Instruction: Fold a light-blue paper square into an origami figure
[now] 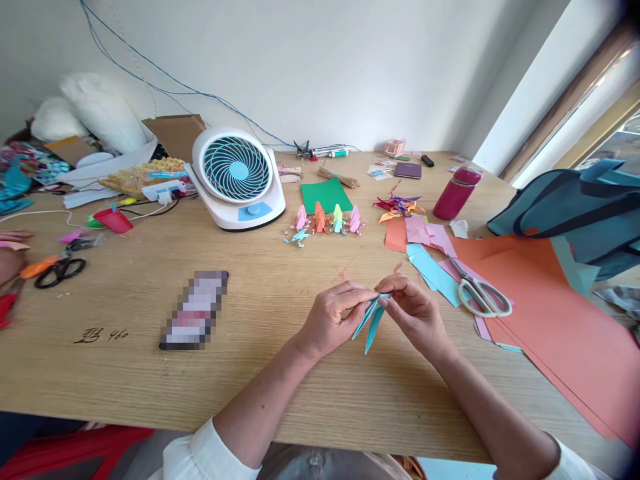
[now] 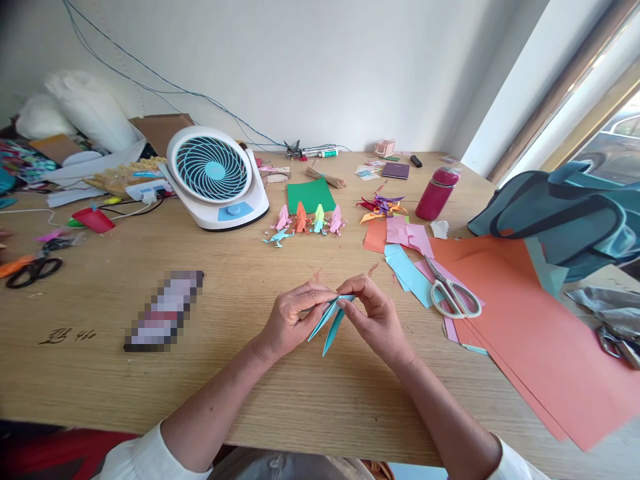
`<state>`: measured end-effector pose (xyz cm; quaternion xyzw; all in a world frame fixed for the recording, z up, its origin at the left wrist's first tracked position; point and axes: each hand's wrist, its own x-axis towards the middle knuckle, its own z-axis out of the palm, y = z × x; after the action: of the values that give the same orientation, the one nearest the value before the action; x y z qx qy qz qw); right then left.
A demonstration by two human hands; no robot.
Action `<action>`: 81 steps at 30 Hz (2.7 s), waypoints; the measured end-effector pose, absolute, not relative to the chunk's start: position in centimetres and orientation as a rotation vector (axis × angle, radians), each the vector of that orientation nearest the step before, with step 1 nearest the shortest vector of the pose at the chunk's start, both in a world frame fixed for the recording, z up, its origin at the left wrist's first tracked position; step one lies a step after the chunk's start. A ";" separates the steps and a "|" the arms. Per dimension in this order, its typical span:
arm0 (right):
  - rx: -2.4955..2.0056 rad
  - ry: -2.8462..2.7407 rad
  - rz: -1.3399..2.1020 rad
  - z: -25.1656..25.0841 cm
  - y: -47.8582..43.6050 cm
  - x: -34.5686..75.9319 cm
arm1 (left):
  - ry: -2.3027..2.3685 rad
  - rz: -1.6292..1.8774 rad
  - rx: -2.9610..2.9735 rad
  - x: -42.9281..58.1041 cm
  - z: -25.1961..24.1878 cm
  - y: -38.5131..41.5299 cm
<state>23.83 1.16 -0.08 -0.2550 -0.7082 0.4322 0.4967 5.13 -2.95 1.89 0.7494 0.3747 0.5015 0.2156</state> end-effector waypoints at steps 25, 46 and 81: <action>-0.678 -1.507 1.142 0.5 1.6 24.0 | 1.183 1.409 1.738 5.2 2.3 -2.9; -0.698 -1.471 1.029 0.7 1.6 23.9 | 1.105 1.398 1.774 5.1 2.8 -3.6; -0.634 -2.385 0.492 -0.5 1.7 24.3 | 1.452 0.742 1.063 4.9 0.3 -1.8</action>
<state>24.30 1.70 -0.48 -0.2398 -0.9019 0.1859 0.3075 4.94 -1.83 0.25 0.4515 0.6168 0.3150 0.5625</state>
